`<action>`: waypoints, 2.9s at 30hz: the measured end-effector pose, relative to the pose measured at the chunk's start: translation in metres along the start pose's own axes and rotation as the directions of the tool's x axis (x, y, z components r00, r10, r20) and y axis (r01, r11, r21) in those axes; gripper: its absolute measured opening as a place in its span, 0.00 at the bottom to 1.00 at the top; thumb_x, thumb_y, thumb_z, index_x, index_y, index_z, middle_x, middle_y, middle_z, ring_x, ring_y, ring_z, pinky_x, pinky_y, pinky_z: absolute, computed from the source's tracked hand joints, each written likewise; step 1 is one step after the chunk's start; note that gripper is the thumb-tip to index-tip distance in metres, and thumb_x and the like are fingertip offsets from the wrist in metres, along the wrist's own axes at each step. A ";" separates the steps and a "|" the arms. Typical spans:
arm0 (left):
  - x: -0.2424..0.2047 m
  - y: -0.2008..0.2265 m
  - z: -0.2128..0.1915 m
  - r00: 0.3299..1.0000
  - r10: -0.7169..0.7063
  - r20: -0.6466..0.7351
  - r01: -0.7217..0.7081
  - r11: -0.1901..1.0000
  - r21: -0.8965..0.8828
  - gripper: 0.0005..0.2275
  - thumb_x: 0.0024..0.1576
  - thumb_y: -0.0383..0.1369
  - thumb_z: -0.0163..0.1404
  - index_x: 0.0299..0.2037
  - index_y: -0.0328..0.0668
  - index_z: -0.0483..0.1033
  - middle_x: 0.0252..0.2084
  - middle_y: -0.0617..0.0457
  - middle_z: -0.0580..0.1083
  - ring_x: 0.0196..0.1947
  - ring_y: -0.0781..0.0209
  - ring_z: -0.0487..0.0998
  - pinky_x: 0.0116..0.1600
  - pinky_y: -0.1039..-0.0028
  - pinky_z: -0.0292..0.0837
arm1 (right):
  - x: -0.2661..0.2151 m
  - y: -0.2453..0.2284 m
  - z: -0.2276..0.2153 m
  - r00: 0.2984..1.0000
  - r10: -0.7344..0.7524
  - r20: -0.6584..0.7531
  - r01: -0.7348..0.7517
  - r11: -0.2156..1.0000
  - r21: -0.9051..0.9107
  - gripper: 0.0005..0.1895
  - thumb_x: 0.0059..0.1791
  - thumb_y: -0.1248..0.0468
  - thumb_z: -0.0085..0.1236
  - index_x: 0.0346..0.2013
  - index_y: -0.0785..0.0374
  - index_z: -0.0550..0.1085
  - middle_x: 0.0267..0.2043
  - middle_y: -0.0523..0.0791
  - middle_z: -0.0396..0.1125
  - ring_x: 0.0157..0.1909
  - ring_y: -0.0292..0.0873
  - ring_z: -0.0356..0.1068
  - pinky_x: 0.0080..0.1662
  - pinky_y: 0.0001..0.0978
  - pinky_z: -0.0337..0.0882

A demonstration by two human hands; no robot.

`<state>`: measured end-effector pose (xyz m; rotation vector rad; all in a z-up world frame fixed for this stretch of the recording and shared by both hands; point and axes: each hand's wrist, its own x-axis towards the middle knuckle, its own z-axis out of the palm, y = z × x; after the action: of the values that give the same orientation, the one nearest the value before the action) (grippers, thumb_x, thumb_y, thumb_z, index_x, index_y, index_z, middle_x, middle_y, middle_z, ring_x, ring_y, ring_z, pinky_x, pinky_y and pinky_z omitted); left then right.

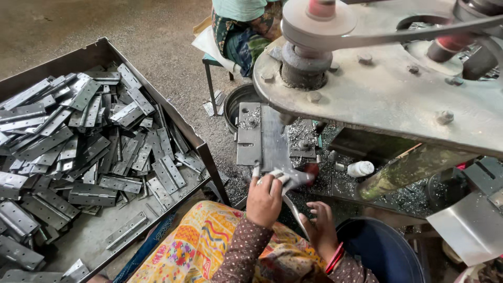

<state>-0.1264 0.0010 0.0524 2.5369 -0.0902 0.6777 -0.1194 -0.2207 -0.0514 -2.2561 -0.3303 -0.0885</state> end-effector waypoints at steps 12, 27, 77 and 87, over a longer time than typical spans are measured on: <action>0.054 -0.034 0.046 0.977 -0.202 0.068 0.155 0.891 0.427 0.23 0.69 0.44 0.46 0.61 0.25 0.70 0.56 0.37 0.71 0.59 0.44 0.71 0.61 0.57 0.70 | 0.005 0.001 0.003 0.997 0.048 0.061 -0.052 0.996 0.075 0.21 0.46 0.59 0.63 0.51 0.62 0.71 0.56 0.48 0.62 0.54 0.47 0.70 0.50 0.37 0.74; 0.035 -0.015 0.031 0.992 -0.115 -0.049 0.124 0.953 0.275 0.16 0.55 0.37 0.49 0.46 0.35 0.80 0.64 0.45 0.70 0.68 0.51 0.66 0.67 0.47 0.55 | 0.000 -0.020 -0.005 0.985 -0.118 0.122 0.139 0.975 -0.176 0.25 0.45 0.54 0.65 0.51 0.62 0.69 0.50 0.52 0.68 0.49 0.56 0.72 0.47 0.43 0.73; 0.031 -0.016 0.047 0.988 -0.150 -0.047 0.157 0.923 0.350 0.14 0.55 0.32 0.46 0.48 0.33 0.78 0.62 0.43 0.71 0.65 0.50 0.67 0.66 0.50 0.58 | -0.018 0.080 0.053 0.799 0.311 0.514 -0.128 0.924 -0.361 0.35 0.49 0.51 0.57 0.61 0.67 0.54 0.28 0.57 0.73 0.30 0.61 0.76 0.32 0.51 0.74; 0.045 -0.023 0.055 0.937 -0.289 0.197 0.224 0.928 0.296 0.13 0.62 0.31 0.44 0.51 0.35 0.77 0.57 0.44 0.73 0.65 0.48 0.68 0.63 0.50 0.61 | -0.006 0.105 0.047 0.876 0.087 0.474 0.052 0.961 -0.271 0.42 0.46 0.49 0.63 0.61 0.74 0.56 0.30 0.61 0.72 0.31 0.61 0.74 0.33 0.51 0.72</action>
<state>-0.0584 -0.0031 0.0227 2.8120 0.2705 0.2956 -0.0996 -0.2516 -0.1607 -2.5404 -0.5926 0.4794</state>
